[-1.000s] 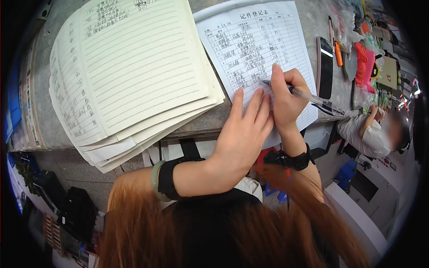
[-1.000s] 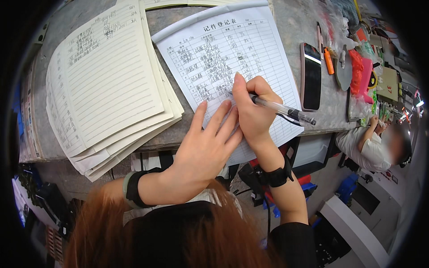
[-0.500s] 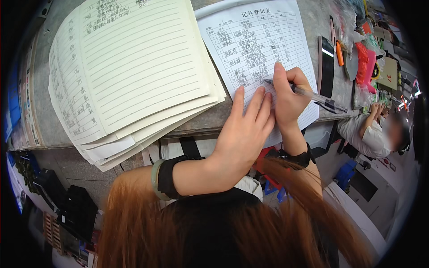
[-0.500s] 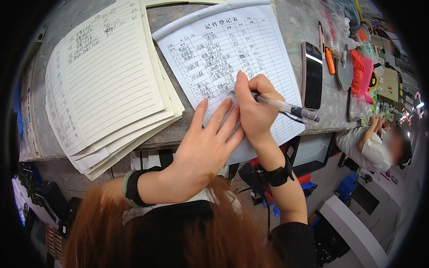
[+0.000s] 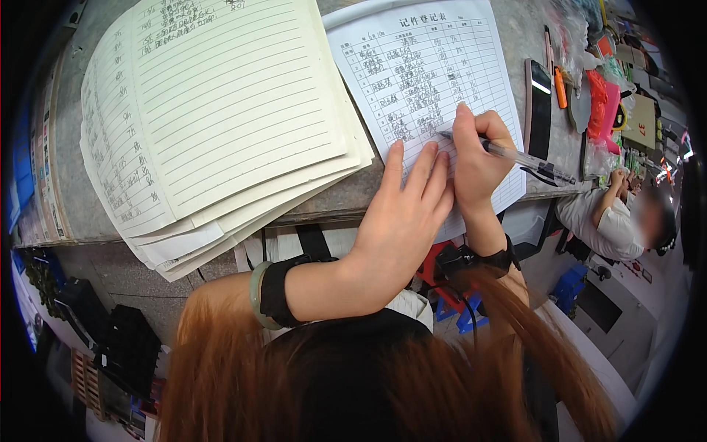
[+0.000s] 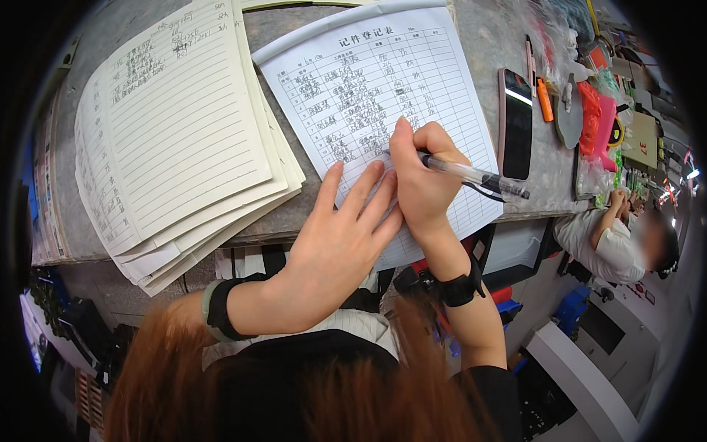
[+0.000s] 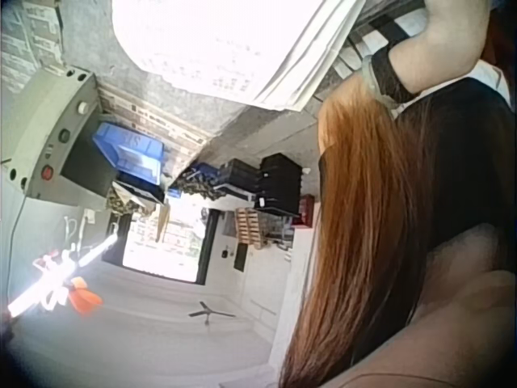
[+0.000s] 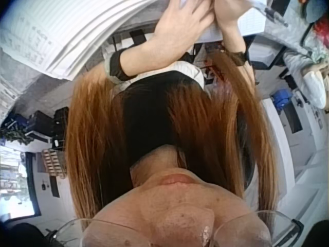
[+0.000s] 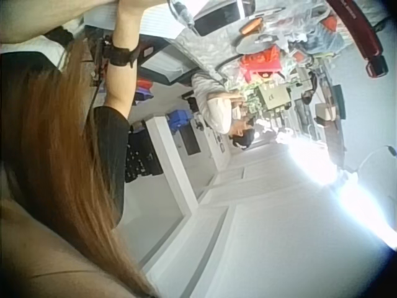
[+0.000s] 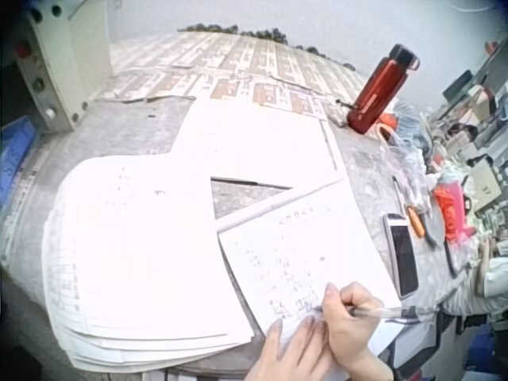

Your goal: The recorder is filling out production record forms and taking notes in a notebook at a factory workstation.

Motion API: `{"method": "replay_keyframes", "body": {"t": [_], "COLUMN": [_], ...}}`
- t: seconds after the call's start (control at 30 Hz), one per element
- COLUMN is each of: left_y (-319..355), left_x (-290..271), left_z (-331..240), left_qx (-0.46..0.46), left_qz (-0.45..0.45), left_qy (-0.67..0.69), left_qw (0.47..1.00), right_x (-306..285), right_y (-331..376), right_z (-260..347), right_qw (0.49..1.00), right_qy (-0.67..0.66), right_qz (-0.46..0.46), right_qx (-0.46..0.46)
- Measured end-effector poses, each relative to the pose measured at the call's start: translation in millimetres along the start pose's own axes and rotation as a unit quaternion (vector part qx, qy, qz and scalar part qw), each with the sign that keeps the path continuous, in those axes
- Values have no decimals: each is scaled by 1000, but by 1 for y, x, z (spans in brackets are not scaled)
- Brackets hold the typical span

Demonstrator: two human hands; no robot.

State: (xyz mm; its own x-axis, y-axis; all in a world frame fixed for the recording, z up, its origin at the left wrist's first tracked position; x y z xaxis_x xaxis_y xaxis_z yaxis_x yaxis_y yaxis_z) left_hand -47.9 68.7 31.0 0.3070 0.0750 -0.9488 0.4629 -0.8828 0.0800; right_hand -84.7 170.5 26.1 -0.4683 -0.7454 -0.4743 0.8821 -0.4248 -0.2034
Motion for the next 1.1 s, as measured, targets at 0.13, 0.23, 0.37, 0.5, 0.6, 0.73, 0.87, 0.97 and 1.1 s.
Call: {"method": "replay_keyframes", "body": {"t": [0.13, 0.23, 0.37, 0.5, 0.6, 0.73, 0.87, 0.97, 1.1], "left_y": [1, 0, -1, 0, 2, 2, 2, 3, 2], "left_x": [-1, 0, 5, -1, 3, -2, -3, 1, -1], "left_z": [1, 0, -1, 0, 2, 0, -2, 2, 0], "left_qx": [-3, -1, 1, -5, -12, 7, 15, 3, 7], "left_qz": [-2, 0, 27, -12, -18, 2, 10, 10, -1], "left_qy": [-2, -1, -3, 2, 16, 20, 9, 5, 0], "left_qw": [1000, 1000, 1000, 1000, 1000, 1000, 1000, 1000, 1000], "right_x": [2, 2, 1, 1, -1, -8, -6, 1, -3], "right_y": [0, -1, 0, 0, 1, -2, -4, -2, -3], "right_z": [1, 2, 0, 2, 0, -7, 0, -5, -2], "right_qw": [1000, 1000, 1000, 1000, 1000, 999, 1000, 1000, 1000], "right_qy": [3, 2, 3, 7, 2, -19, 8, -1, 3], "right_qz": [2, -4, -8, -1, -16, -29, -15, -9, -17], "right_qx": [1, -7, -4, -2, -3, 29, 6, 7, -1]}}
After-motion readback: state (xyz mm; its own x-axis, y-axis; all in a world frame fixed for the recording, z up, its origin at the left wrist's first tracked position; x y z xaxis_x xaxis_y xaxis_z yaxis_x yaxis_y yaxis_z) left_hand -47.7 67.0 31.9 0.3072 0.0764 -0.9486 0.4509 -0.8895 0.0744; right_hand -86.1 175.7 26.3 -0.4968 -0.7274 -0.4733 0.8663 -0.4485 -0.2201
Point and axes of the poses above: each hand's wrist, its own y-axis away from the middle knuckle, its own x-axis out of the palm, z = x × y, the point moved 8 cm from there along -y, towards the middle knuckle, and after that the axes turned 6 degrees about z, right-handed, at the moved point
